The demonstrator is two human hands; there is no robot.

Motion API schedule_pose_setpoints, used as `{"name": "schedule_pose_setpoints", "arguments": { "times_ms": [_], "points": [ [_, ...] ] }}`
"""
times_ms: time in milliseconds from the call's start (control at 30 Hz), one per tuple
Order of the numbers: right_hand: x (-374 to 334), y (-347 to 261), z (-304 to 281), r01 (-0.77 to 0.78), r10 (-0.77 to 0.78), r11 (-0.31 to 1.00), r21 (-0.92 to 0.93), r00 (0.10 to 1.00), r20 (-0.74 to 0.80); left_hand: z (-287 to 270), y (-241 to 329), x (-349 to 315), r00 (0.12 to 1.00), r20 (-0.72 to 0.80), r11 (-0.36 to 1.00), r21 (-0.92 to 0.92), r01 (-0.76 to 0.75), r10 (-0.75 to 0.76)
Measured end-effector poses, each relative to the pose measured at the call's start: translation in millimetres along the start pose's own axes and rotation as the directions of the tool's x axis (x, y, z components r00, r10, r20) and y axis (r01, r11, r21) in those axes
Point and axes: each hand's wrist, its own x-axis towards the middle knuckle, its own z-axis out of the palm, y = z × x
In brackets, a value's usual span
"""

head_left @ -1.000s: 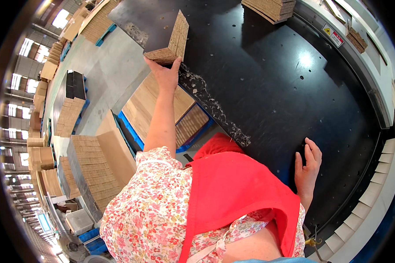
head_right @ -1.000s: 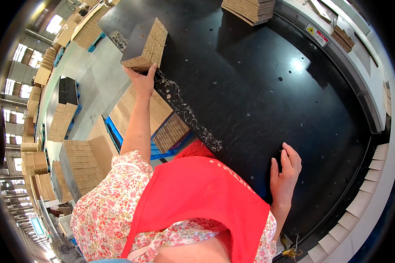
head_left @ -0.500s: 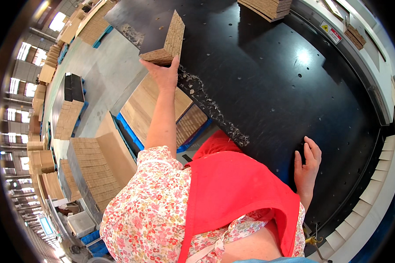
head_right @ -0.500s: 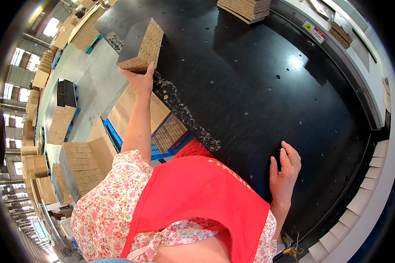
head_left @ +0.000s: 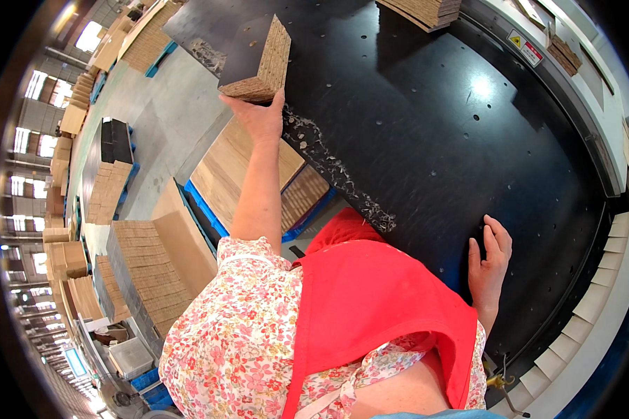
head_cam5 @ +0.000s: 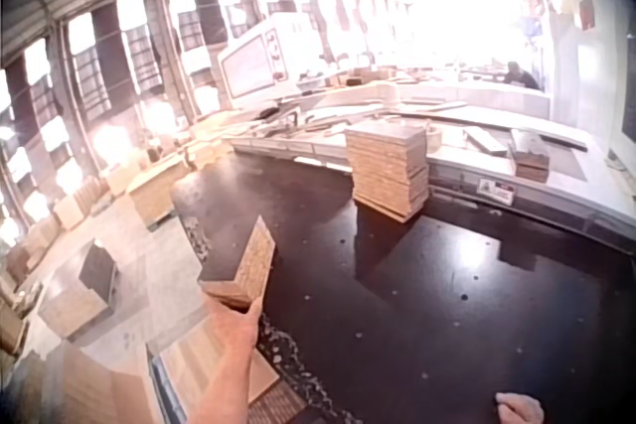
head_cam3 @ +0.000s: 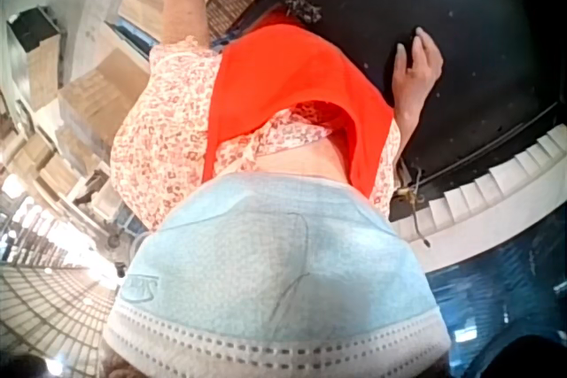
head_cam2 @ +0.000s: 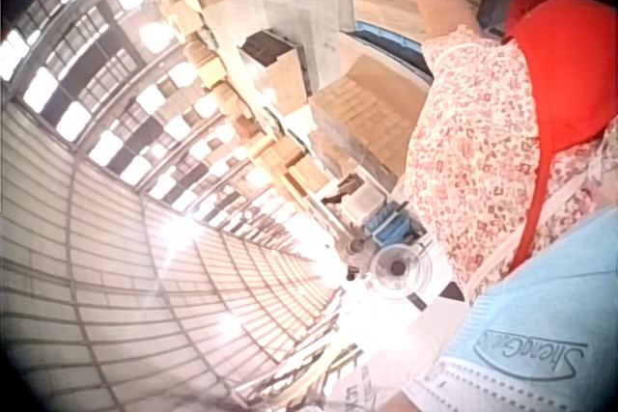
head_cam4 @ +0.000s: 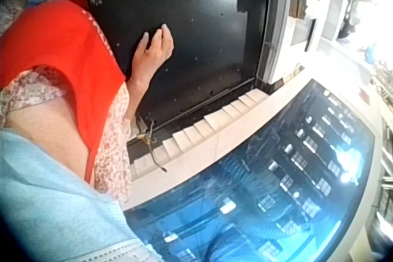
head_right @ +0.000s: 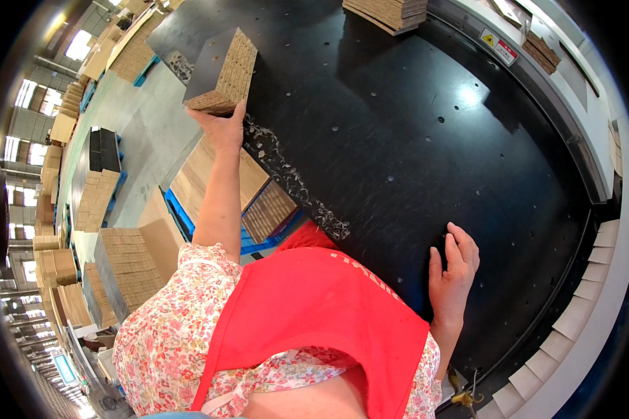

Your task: The person processes wooden parts by picking them up from a stack, feeding them into a machine for edge banding or finishing, and then using a compressed air nozzle to clean the machine and work surface.

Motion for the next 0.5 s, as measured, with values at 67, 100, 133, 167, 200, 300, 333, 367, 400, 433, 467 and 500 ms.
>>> {"name": "schedule_pose_setpoints", "arguments": {
  "times_ms": [67, 100, 133, 167, 200, 300, 333, 367, 400, 433, 467, 500],
  "points": [
    [0.1, 0.3, 0.5, 0.000, 0.000, 1.000, 0.010, 1.000, -0.002, 0.7, -0.5, 0.8, 1.000, -0.001, 1.000, 0.014, 0.002, -0.002],
    [0.2, 0.4, 0.6, 0.000, 0.000, 1.000, 0.015, 1.000, -0.003, 0.9, -1.0, 1.6, 1.000, -0.001, 1.000, 0.021, 0.003, -0.003],
    [0.3, 0.2, 0.3, 0.002, -0.002, 1.000, 0.013, 1.000, -0.002, 1.9, -2.9, 2.1, 1.000, -0.007, 1.000, 0.029, 0.000, 0.000],
    [0.4, -0.1, -0.2, 0.003, -0.003, 1.000, 0.012, 1.000, -0.002, 2.6, -3.7, 2.4, 1.000, -0.013, 0.999, 0.037, -0.003, 0.004],
    [0.5, -0.3, -0.4, 0.005, -0.005, 1.000, 0.010, 1.000, -0.001, 2.9, -4.2, 2.4, 1.000, -0.020, 0.999, 0.045, -0.006, 0.007],
    [-0.1, 0.8, 0.8, 0.001, -0.001, 1.000, 0.012, 1.000, -0.007, -2.9, 6.0, 0.5, 0.998, 0.024, 0.995, 0.086, 0.050, -0.053],
    [-0.3, 1.2, 0.8, 0.000, 0.000, 1.000, 0.011, 1.000, -0.008, -3.8, 8.3, -0.8, 0.996, 0.035, 0.985, 0.156, 0.071, -0.077],
    [-0.7, 1.1, 0.9, 0.000, 0.000, 1.000, 0.010, 1.000, -0.008, -5.0, 9.8, -2.0, 0.994, 0.043, 0.970, 0.226, 0.090, -0.102],
    [-1.1, 1.1, 0.9, 0.000, 0.000, 1.000, 0.009, 1.000, -0.009, -5.5, 11.0, -2.3, 0.991, 0.050, 0.950, 0.294, 0.108, -0.128],
    [-1.3, 1.3, 0.9, 0.000, 0.000, 1.000, 0.008, 1.000, -0.010, -5.5, 11.9, -1.4, 0.990, 0.051, 0.949, 0.297, 0.109, -0.129],
    [-0.6, 1.2, 0.8, 0.002, -0.002, 1.000, 0.007, 1.000, -0.008, -6.0, 11.6, -0.1, 0.990, 0.051, 0.947, 0.301, 0.112, -0.134],
    [-0.1, 1.0, 0.7, 0.003, -0.003, 1.000, 0.005, 1.000, -0.007, -6.2, 11.4, 0.7, 0.989, 0.052, 0.945, 0.306, 0.116, -0.138]
  ]
}}
